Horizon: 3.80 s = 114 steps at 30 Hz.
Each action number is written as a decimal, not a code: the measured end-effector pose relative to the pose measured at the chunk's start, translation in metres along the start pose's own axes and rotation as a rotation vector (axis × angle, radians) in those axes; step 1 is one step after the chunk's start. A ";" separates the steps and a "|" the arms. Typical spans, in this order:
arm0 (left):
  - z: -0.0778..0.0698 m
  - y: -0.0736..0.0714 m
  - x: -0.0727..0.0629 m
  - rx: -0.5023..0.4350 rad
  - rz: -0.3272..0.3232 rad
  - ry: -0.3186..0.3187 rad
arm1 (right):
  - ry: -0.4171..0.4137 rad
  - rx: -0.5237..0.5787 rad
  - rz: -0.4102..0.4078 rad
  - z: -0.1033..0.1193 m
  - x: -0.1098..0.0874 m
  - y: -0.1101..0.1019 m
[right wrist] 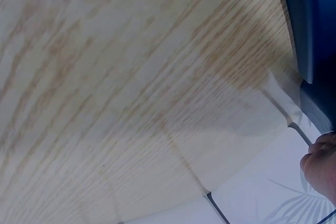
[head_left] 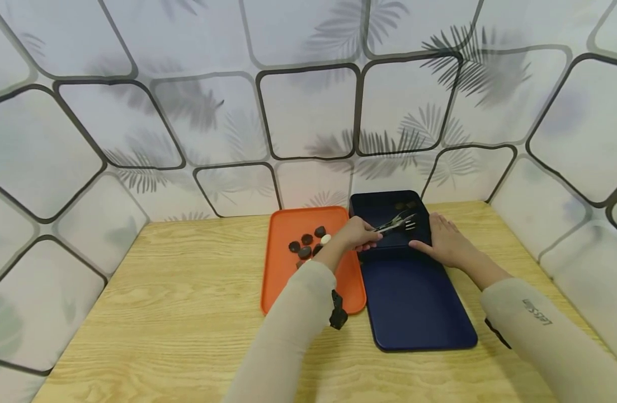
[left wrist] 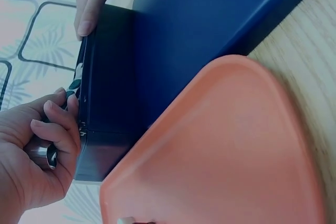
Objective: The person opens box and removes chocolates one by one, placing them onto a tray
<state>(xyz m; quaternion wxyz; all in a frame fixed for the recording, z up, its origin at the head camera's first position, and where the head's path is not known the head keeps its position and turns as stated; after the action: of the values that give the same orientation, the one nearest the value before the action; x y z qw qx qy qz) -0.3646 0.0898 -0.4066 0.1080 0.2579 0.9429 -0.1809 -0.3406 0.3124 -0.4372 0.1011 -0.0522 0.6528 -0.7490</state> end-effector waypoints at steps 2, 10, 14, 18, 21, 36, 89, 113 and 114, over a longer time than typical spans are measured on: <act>0.000 -0.001 -0.001 -0.010 -0.007 -0.003 | -0.003 0.002 -0.005 0.000 0.000 0.000; 0.001 -0.010 -0.007 -0.065 -0.011 0.005 | -0.012 -0.006 -0.024 -0.001 -0.001 -0.001; 0.003 -0.018 -0.010 -0.075 -0.011 0.008 | -0.012 -0.004 -0.021 -0.001 -0.001 -0.001; 0.009 -0.026 -0.013 -0.046 -0.018 0.015 | -0.011 -0.005 -0.020 -0.002 -0.001 0.000; 0.016 -0.032 -0.018 -0.020 -0.028 0.036 | -0.012 -0.011 -0.020 -0.003 0.001 0.001; 0.028 -0.064 -0.048 0.005 -0.060 0.176 | -0.013 -0.026 -0.027 -0.003 0.002 0.003; 0.119 -0.174 -0.153 0.028 -0.231 0.039 | -0.078 -0.036 -0.063 -0.001 0.000 0.001; 0.093 -0.176 -0.151 0.106 -0.220 0.036 | -0.072 -0.049 -0.025 0.001 -0.001 -0.001; 0.093 -0.175 -0.150 0.089 -0.224 0.031 | -0.073 -0.047 -0.025 0.001 -0.001 -0.001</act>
<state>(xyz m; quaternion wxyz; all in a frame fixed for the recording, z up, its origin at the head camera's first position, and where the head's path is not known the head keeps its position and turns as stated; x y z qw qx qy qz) -0.3194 -0.1542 -0.3965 0.0610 0.1581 0.9585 -0.2294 -0.3397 0.3113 -0.4361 0.1142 -0.0901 0.6654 -0.7322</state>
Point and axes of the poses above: each hand's wrist, its own x-axis towards the middle knuckle, its own y-axis out of the palm, z = x × y, the point moved 4 cm from there along x, towards the middle knuckle, and after that the axes turned 7 degrees about -x, right-handed, at the moved point
